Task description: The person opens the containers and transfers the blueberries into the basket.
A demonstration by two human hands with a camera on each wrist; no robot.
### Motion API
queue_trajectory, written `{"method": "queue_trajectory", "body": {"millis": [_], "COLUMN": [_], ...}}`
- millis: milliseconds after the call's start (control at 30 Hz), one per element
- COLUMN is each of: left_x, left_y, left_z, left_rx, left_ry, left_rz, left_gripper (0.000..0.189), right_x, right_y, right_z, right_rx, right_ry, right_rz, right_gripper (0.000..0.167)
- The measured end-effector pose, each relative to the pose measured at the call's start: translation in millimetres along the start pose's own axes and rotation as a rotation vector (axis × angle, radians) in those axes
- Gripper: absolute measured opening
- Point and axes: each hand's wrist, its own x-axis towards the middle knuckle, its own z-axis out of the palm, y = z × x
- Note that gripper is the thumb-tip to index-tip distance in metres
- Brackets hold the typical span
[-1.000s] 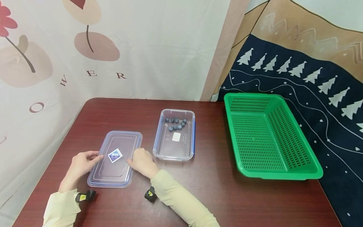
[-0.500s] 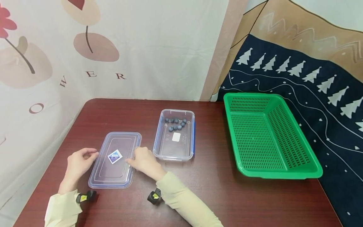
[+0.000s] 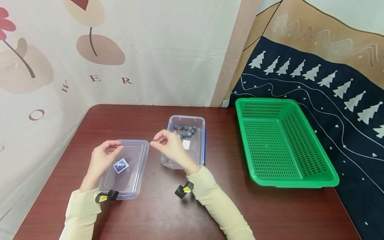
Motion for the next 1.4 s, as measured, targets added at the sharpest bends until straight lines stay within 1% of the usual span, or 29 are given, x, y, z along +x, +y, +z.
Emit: {"method": "queue_trajectory", "body": {"millis": [133, 233, 333, 433, 500, 533, 600, 633, 667, 833, 867, 900, 1067, 1200, 1267, 1400], "left_x": [8.1, 13.8, 16.9, 18.0, 18.1, 18.0, 18.3, 17.7, 18.1, 19.7, 20.7, 20.6, 19.0, 18.5, 18.5, 17.9], "left_y": [12.7, 21.6, 31.5, 39.9, 44.7, 46.9, 50.3, 55.5, 56.8, 60.8, 57.7, 58.5, 64.3, 67.2, 67.4, 65.9], "left_z": [15.6, 29.5, 43.1, 54.6, 61.3, 64.8, 72.2, 73.4, 77.1, 95.7, 101.3, 104.2, 112.7, 117.4, 119.3, 122.2], "left_rx": [-0.098, -0.193, -0.291, -0.363, -0.388, -0.413, -0.451, -0.46, -0.472, -0.527, -0.533, -0.538, -0.543, -0.541, -0.534, -0.503], "left_ry": [-0.044, -0.078, -0.111, -0.146, -0.168, -0.175, -0.182, -0.185, -0.182, -0.159, -0.151, -0.149, -0.151, -0.152, -0.148, -0.152], "left_rz": [0.013, -0.002, -0.017, -0.024, -0.027, -0.028, -0.041, -0.049, -0.055, -0.112, -0.122, -0.133, -0.167, -0.173, -0.182, -0.194], "left_gripper": [0.016, 0.018, 0.019, 0.021, 0.022, 0.022, 0.021, 0.022, 0.021, 0.024, 0.025, 0.025, 0.028, 0.028, 0.028, 0.029], "right_x": [12.1, 22.0, 31.1, 39.5, 43.8, 45.8, 48.9, 50.2, 51.6, 59.3, 60.5, 61.5, 64.3, 64.4, 64.2, 64.6], "right_y": [3.9, 10.8, 19.7, 28.8, 33.6, 36.3, 40.4, 42.1, 44.0, 52.7, 54.1, 55.6, 61.5, 66.2, 67.6, 70.0], "right_z": [-17.5, -27.6, -35.0, -39.7, -41.4, -41.8, -41.6, -41.1, -40.5, -37.6, -37.4, -37.3, -36.0, -35.6, -35.2, -34.3], "right_rx": [0.064, 0.137, 0.286, 0.448, 0.503, 0.501, 0.477, 0.453, 0.428, 0.311, 0.288, 0.264, 0.111, -0.059, -0.122, -0.195], "right_ry": [0.028, 0.037, 0.038, 0.066, 0.091, 0.102, 0.117, 0.118, 0.117, 0.106, 0.105, 0.105, 0.108, 0.105, 0.105, 0.088], "right_rz": [0.031, 0.072, 0.169, 0.287, 0.348, 0.371, 0.409, 0.425, 0.441, 0.503, 0.51, 0.516, 0.52, 0.525, 0.525, 0.51], "right_gripper": [0.013, 0.016, 0.015, 0.011, 0.009, 0.009, 0.01, 0.01, 0.011, 0.014, 0.014, 0.014, 0.012, 0.011, 0.011, 0.012]}}
